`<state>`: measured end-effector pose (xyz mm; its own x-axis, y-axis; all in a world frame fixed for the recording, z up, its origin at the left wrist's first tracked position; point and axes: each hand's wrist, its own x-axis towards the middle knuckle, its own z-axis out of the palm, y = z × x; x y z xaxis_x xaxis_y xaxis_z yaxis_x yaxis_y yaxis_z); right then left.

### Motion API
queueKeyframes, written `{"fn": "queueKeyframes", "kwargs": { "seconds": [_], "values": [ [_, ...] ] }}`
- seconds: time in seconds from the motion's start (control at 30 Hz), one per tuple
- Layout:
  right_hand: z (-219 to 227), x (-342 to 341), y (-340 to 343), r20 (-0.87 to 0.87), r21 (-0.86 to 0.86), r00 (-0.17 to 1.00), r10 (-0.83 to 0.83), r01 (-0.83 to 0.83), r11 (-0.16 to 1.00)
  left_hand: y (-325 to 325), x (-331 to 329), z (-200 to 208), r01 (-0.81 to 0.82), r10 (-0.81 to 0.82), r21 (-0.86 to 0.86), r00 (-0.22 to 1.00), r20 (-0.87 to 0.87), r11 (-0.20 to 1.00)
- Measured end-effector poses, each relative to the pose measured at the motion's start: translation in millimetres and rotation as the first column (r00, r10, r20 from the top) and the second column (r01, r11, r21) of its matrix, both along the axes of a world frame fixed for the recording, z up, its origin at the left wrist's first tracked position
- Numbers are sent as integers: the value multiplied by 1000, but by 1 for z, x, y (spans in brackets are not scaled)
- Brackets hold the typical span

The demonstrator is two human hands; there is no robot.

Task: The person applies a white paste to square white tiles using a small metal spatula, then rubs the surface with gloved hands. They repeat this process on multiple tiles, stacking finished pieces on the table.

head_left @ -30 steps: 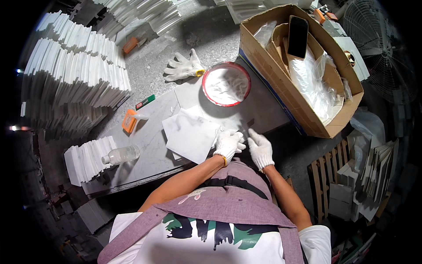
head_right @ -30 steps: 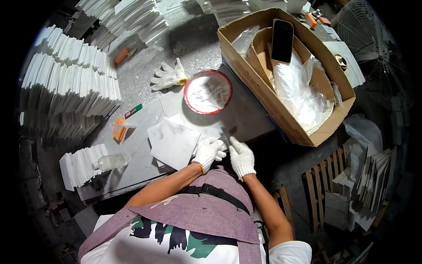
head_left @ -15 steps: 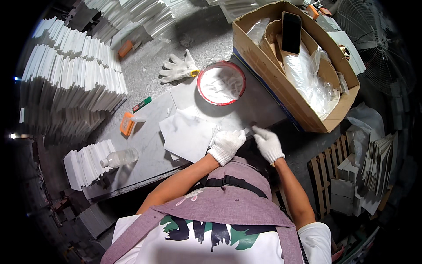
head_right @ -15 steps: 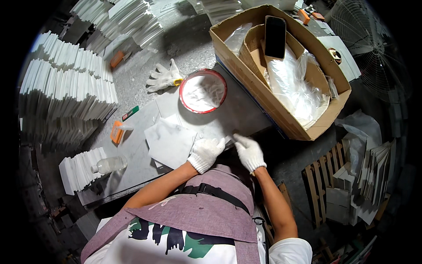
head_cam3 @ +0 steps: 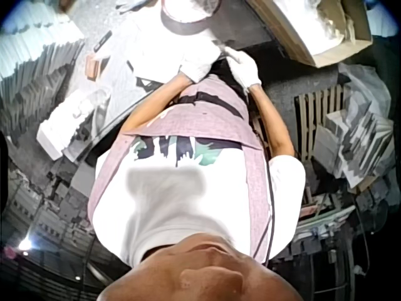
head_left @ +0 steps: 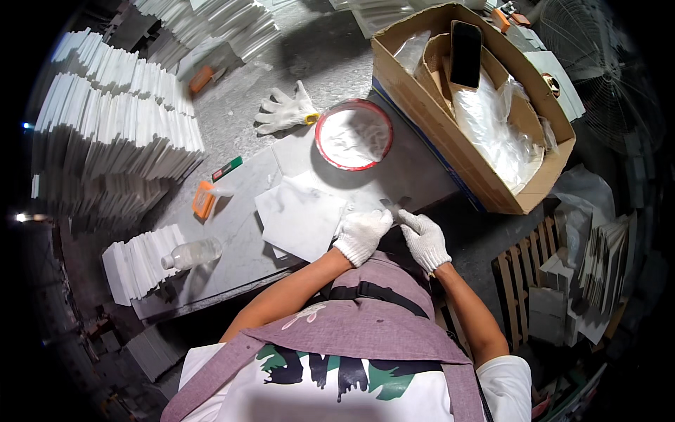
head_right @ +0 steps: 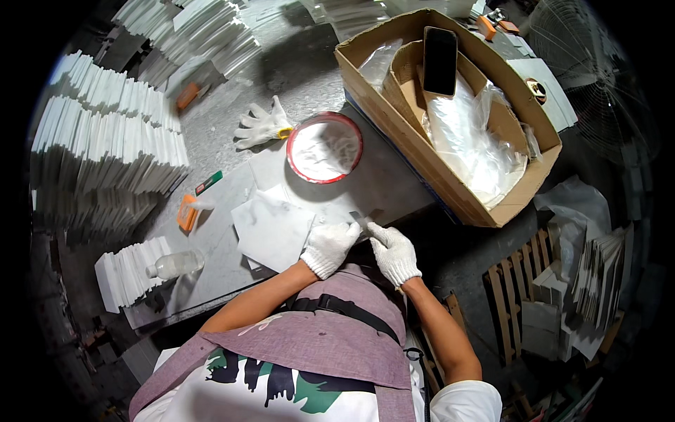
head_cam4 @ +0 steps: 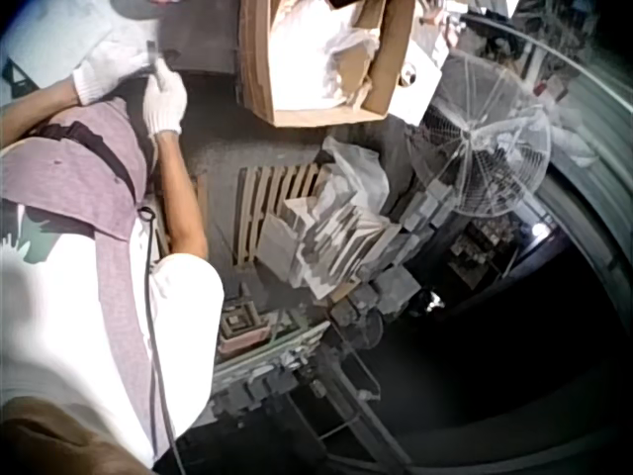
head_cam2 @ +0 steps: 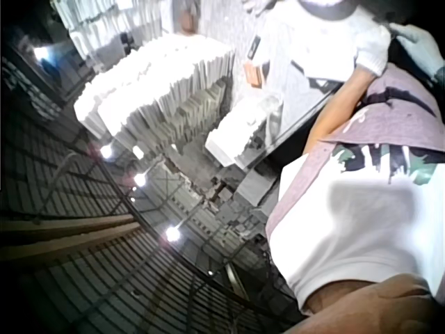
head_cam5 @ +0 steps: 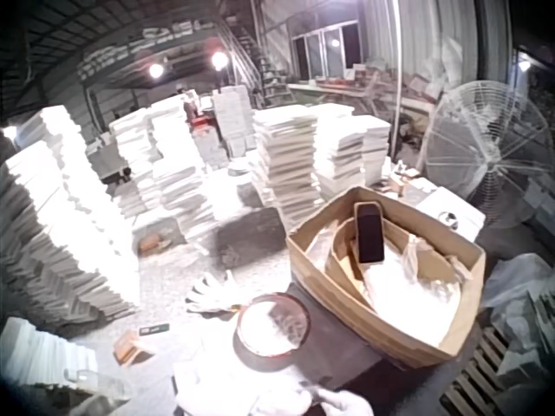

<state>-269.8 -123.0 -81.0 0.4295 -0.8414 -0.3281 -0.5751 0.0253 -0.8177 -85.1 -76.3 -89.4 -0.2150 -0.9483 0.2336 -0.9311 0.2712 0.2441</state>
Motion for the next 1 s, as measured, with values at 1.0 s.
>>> {"fn": "queueKeyframes", "kwargs": {
  "seconds": [1.0],
  "values": [
    [-28,-13,-9,71,188,972,-225,209,960,2,-2,-4,-44,55,105,993,-101,993]
  ]
}}
